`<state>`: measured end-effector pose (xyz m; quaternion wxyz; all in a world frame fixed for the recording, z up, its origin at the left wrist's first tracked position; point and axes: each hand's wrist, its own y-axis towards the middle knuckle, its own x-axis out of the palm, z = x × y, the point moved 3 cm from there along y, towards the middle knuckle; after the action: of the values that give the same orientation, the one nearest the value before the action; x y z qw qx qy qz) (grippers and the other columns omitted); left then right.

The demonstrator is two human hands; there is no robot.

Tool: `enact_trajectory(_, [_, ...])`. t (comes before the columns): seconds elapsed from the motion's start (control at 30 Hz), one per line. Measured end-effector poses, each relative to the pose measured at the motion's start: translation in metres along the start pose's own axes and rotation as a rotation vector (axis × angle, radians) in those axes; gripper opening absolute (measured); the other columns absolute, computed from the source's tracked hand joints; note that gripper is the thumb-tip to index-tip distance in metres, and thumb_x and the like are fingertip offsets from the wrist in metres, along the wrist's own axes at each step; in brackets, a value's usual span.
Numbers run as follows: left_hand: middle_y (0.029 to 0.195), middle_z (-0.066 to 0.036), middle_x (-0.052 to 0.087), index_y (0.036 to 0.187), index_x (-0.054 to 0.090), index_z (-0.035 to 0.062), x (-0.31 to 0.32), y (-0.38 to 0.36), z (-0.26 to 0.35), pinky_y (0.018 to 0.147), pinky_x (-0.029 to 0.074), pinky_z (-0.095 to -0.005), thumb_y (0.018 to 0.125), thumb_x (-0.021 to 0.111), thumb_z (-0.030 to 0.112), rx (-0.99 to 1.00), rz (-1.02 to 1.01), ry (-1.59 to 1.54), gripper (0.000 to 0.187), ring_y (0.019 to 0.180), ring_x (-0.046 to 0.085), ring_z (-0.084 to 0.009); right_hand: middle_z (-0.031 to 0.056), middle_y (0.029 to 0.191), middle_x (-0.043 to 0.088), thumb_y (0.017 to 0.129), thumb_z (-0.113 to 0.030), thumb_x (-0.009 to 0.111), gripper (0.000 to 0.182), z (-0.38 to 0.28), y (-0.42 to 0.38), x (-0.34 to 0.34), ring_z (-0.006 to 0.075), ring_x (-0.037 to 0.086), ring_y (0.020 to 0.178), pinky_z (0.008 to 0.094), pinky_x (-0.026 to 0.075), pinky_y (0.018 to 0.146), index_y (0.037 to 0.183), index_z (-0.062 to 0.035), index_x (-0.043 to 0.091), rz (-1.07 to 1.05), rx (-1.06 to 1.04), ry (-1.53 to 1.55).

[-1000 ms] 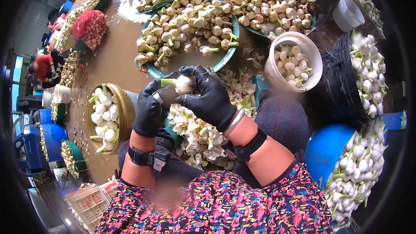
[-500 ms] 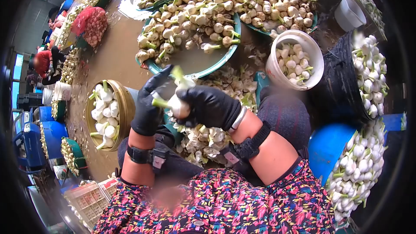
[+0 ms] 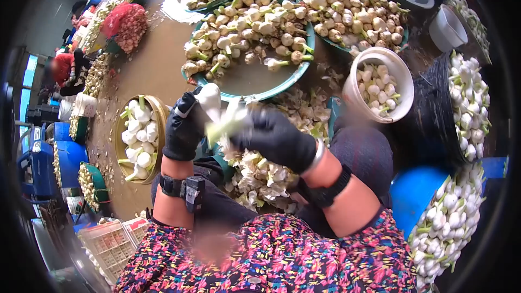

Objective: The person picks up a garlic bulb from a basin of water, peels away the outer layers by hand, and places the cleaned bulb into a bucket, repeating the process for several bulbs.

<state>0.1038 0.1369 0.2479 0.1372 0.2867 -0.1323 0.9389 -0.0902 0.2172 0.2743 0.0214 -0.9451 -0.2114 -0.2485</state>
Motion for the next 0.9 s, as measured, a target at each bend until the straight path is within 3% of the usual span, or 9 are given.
enact_trajectory(0.07, [0.078,-0.008,0.059,0.088,0.057,0.0029,0.007,-0.001,0.003,0.068,0.051,-0.0360,0.086,0.054,0.019,-0.017,0.198,-0.009,0.017,0.073,0.060,-0.0226,0.0046,0.087,0.064,0.082,-0.010,0.061,0.019,0.000,-0.015,0.001,0.0096,0.058,0.078,0.0238,0.046,0.073,0.099,-0.0009,0.063,0.004,0.121,0.004])
enact_trajectory(0.1, [0.081,-0.008,0.060,0.091,0.058,0.0028,-0.011,0.000,-0.001,0.068,0.051,-0.0365,0.086,0.054,0.019,0.183,0.062,0.363,0.018,0.079,0.061,-0.0231,0.0045,0.088,0.064,0.081,-0.011,0.062,0.021,-0.008,-0.016,-0.006,0.0098,0.058,0.080,0.0240,0.046,0.074,0.099,-0.0006,0.063,0.041,0.115,0.147])
enact_trajectory(0.2, [0.085,-0.009,0.062,0.094,0.059,0.0025,-0.006,-0.001,0.000,0.071,0.051,-0.0377,0.085,0.056,0.015,0.086,0.058,0.260,0.016,0.086,0.061,-0.0242,0.0045,0.091,0.063,0.078,-0.012,0.064,0.028,-0.014,-0.010,-0.016,0.0106,0.057,0.084,0.0249,0.045,0.076,0.103,0.0016,0.060,0.000,0.073,0.375])
enact_trajectory(0.27, [0.085,-0.009,0.063,0.103,0.057,0.0004,0.031,-0.012,0.021,0.073,0.052,-0.0350,0.080,0.059,0.006,0.525,-0.219,1.617,0.024,0.090,0.061,-0.0224,0.0069,0.093,0.062,0.072,-0.021,0.072,0.051,-0.006,-0.006,-0.009,0.0112,0.056,0.081,0.0268,0.046,0.074,0.113,0.0025,0.053,-0.120,0.409,-0.506])
enact_trajectory(0.33, [0.084,-0.009,0.061,0.100,0.056,-0.0026,0.028,-0.016,0.004,0.068,0.053,-0.0337,0.078,0.058,0.005,-0.009,0.022,0.204,0.024,0.072,0.063,-0.0209,0.0078,0.091,0.062,0.068,-0.024,0.076,0.055,0.016,0.003,-0.002,0.0113,0.056,0.078,0.0269,0.047,0.070,0.111,0.0020,0.053,0.160,0.163,-0.536])
enact_trajectory(0.47, [0.084,-0.012,0.061,0.101,0.056,-0.0025,0.033,-0.019,-0.003,0.067,0.054,-0.0356,0.080,0.057,0.007,-0.089,0.039,0.264,0.023,0.072,0.063,-0.0243,0.0037,0.076,0.059,0.079,-0.009,0.063,0.013,0.011,0.018,-0.007,0.0094,0.055,0.061,0.0225,0.045,0.053,0.088,-0.0031,0.056,0.523,0.114,0.017])
enact_trajectory(0.67, [0.088,-0.012,0.060,0.099,0.056,-0.0012,0.028,-0.021,0.006,0.065,0.054,-0.0373,0.081,0.056,0.006,-0.041,0.045,0.218,0.020,0.074,0.061,-0.0243,0.0029,0.071,0.057,0.080,-0.008,0.062,0.036,-0.014,0.024,0.000,0.0082,0.055,0.064,0.0208,0.044,0.053,0.113,-0.0048,0.050,0.457,0.048,-0.020])
enact_trajectory(0.83, [0.092,-0.011,0.059,0.102,0.055,-0.0035,0.029,-0.028,-0.001,0.066,0.054,-0.0336,0.084,0.052,0.004,-0.083,-0.033,0.352,0.020,0.076,0.061,-0.0208,-0.0001,0.063,0.055,0.080,-0.008,0.061,0.006,0.005,0.029,-0.006,0.0057,0.048,0.048,0.0193,0.038,0.043,0.081,-0.0048,0.056,0.507,0.064,0.102])
enact_trajectory(0.9, [0.093,-0.014,0.061,0.100,0.056,-0.0031,0.025,-0.034,0.014,0.066,0.054,-0.0351,0.081,0.056,0.002,0.337,-0.081,0.773,0.021,0.072,0.064,-0.0245,-0.0003,0.063,0.055,0.079,-0.007,0.060,0.004,0.014,0.027,-0.003,0.0061,0.049,0.049,0.0198,0.040,0.044,0.081,-0.0047,0.057,0.452,0.092,0.028])
